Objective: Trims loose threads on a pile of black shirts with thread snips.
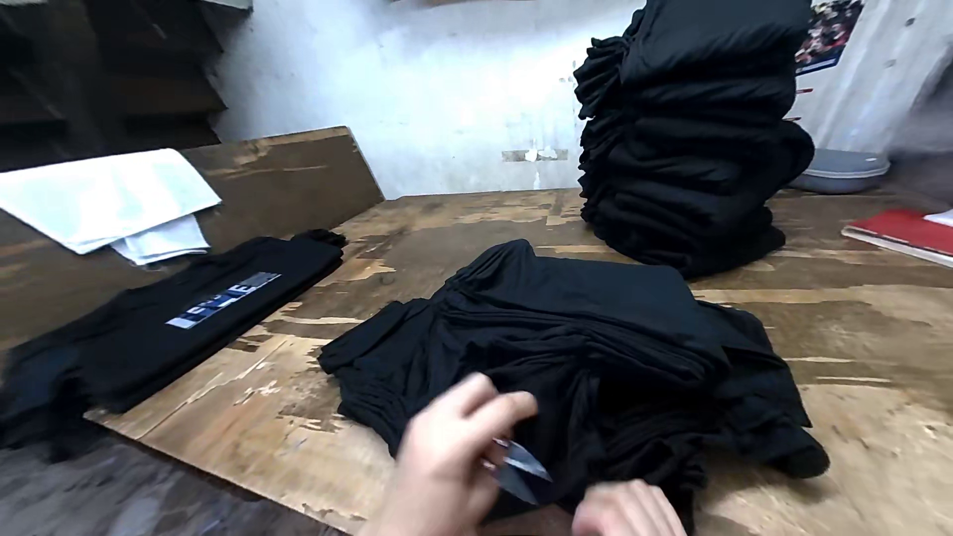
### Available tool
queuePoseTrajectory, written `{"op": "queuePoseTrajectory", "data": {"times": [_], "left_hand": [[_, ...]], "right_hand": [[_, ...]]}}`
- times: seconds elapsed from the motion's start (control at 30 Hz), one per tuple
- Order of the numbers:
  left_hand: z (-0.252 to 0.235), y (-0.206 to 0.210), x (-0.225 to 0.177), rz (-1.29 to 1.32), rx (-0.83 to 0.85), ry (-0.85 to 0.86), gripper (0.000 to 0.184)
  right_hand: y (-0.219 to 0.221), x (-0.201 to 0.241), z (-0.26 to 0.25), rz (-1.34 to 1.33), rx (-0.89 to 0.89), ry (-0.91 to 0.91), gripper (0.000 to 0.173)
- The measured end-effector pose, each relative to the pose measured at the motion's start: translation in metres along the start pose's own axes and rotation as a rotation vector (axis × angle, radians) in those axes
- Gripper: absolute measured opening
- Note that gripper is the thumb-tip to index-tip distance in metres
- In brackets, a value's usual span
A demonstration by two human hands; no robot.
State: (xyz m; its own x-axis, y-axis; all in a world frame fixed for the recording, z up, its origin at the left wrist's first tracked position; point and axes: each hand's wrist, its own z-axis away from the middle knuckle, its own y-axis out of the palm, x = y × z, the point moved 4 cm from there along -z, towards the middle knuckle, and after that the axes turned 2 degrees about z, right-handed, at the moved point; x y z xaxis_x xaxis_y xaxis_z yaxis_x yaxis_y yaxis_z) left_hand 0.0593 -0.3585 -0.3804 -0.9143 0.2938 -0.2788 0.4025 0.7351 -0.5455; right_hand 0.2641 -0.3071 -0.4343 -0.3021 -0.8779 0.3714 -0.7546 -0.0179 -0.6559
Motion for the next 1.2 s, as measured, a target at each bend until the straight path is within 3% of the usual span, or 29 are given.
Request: {"op": "queuePoseTrajectory", "data": {"times": [0.07, 0.13, 0.17, 0.23, 0.33, 0.4, 0.43, 0.5, 0.6, 0.67, 0.73, 0.8, 0.9, 1.0, 1.03, 1.1, 1.2], "left_hand": [[-0.006, -0.02, 0.019, -0.107, -0.097, -0.029, 0.018], [-0.008, -0.023, 0.035, -0.222, -0.126, -0.072, 0.018], [-0.008, -0.019, 0.041, -0.259, -0.109, -0.117, 0.018], [-0.008, -0.01, 0.046, -0.318, -0.061, -0.209, 0.025], [-0.003, -0.002, 0.037, -0.429, -0.11, -0.202, 0.03], [0.004, 0.008, 0.033, -0.398, -0.185, -0.043, 0.02], [0.009, 0.014, 0.035, -0.347, -0.219, 0.056, 0.015], [0.017, 0.02, 0.04, -0.234, -0.262, 0.141, 0.012], [0.023, 0.009, 0.026, -0.116, -0.267, 0.091, 0.015], [0.026, 0.009, 0.005, -0.102, -0.217, 0.06, 0.015], [0.028, 0.015, -0.011, -0.159, -0.099, 0.007, 0.021], [0.027, 0.021, -0.013, -0.184, -0.02, -0.044, 0.018], [0.017, 0.013, 0.004, 0.141, 0.007, -0.191, 0.014], [0.002, 0.003, 0.022, 0.427, 0.012, -0.365, 0.007], [-0.002, 0.001, 0.025, 0.472, 0.035, -0.41, 0.006], [-0.004, 0.001, 0.029, 0.476, 0.081, -0.448, 0.006], [0.007, 0.001, 0.033, 0.322, 0.098, -0.374, 0.015]], "right_hand": [[0.002, 0.001, -0.014, 0.133, -0.025, 0.05, 0.047], [0.004, -0.003, -0.026, 0.237, -0.023, -0.019, 0.033], [0.001, -0.007, -0.029, 0.216, -0.05, -0.063, 0.024], [-0.019, -0.013, -0.029, 0.091, -0.038, -0.117, 0.022], [-0.053, -0.013, -0.022, 0.186, 0.333, -0.02, 0.022], [-0.063, -0.014, -0.018, 0.27, 0.53, 0.089, 0.019], [-0.065, -0.013, -0.019, 0.269, 0.521, 0.104, 0.02], [-0.067, -0.008, -0.025, 0.122, 0.338, 0.082, 0.024], [-0.055, -0.004, -0.033, -0.438, -0.015, 0.0, 0.018], [-0.033, -0.013, -0.037, -0.741, -0.109, -0.04, 0.018], [-0.011, -0.024, -0.039, -0.88, -0.117, 0.004, 0.031], [0.002, -0.03, -0.038, -0.87, -0.108, 0.072, 0.037], [0.007, -0.017, -0.039, -0.598, -0.078, 0.117, 0.031], [0.02, 0.013, -0.05, -0.089, -0.184, 0.112, 0.064], [0.028, 0.016, -0.054, 0.033, -0.23, 0.093, 0.062], [0.031, 0.012, -0.056, 0.07, -0.317, 0.077, 0.044], [0.007, -0.008, -0.035, -0.216, -0.35, 0.128, 0.017]]}}
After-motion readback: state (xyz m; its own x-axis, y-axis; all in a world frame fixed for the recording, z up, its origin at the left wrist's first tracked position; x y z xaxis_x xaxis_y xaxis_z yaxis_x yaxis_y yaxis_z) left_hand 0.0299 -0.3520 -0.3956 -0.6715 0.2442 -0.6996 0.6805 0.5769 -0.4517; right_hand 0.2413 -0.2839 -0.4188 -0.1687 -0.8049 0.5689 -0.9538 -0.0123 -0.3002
